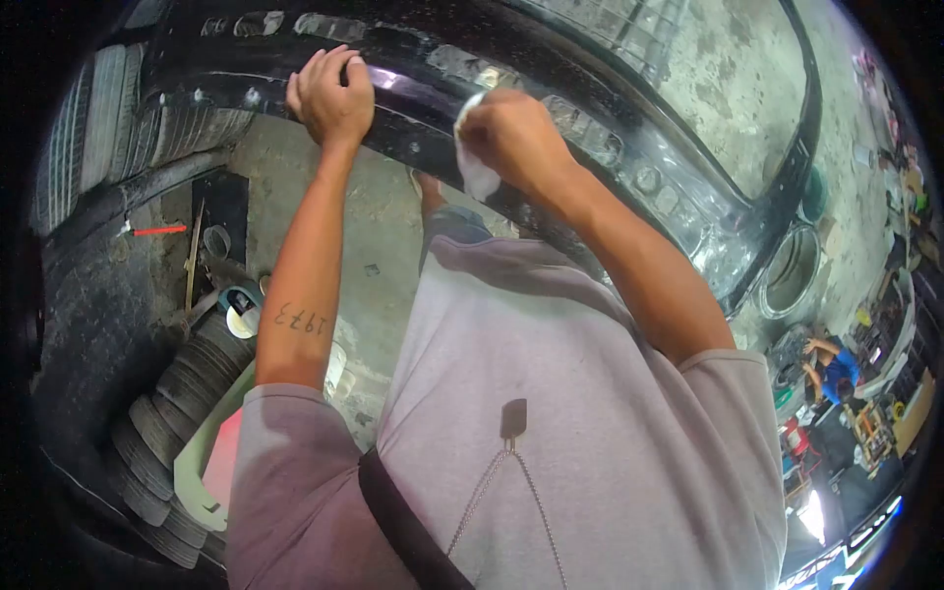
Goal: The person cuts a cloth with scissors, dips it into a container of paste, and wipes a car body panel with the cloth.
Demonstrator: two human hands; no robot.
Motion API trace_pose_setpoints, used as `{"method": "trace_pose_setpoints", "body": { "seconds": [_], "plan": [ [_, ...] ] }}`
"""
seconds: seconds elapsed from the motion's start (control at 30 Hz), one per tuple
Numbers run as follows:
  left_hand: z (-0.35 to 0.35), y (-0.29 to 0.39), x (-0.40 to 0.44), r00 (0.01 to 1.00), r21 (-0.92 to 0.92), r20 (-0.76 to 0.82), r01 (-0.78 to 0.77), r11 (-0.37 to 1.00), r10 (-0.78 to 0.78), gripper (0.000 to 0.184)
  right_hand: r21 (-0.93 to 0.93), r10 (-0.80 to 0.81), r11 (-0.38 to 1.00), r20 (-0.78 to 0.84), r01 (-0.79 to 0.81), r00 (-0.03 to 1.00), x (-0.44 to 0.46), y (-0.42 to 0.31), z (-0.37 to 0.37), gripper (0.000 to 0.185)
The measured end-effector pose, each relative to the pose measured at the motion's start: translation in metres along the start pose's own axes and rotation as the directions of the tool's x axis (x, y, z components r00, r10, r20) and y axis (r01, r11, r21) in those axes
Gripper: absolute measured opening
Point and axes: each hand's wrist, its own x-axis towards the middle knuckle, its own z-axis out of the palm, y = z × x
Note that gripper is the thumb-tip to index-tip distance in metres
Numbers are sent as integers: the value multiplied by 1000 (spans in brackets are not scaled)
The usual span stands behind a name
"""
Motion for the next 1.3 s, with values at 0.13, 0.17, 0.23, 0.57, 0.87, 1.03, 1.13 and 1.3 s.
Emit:
{"method": "trace_pose_setpoints", "body": {
  "seconds": [0.13,0.17,0.23,0.57,0.87,1.03,1.13,1.3],
  "plan": [
    [0,-4,1,998,-136,-52,17,991,-25,24,-35,-78,996,15,79,997,66,-13,30,17],
    [0,-4,1,997,-160,-67,18,987,-29,23,-19,-113,994,-23,112,993,81,-17,40,18],
    [0,-6,1,996,-210,-82,18,978,-36,23,21,-54,998,15,54,998,111,-26,53,18],
    [-58,-96,69,980,-305,-88,-198,932,179,9,-177,548,794,-203,-581,811,-116,-15,-30,23],
    [-38,-147,98,985,48,59,-164,985,161,19,32,592,784,-338,-620,732,13,-32,54,27],
    [-44,-146,98,973,59,107,-211,976,204,22,-338,217,887,-297,-315,930,144,-98,125,36],
    [-46,-147,96,973,43,120,-206,978,199,22,-134,596,784,-108,-606,796,74,-98,63,48],
    [-47,-142,98,980,64,141,-154,986,144,24,-362,651,459,-484,-811,585,-115,-31,1,57]
  ]
}}
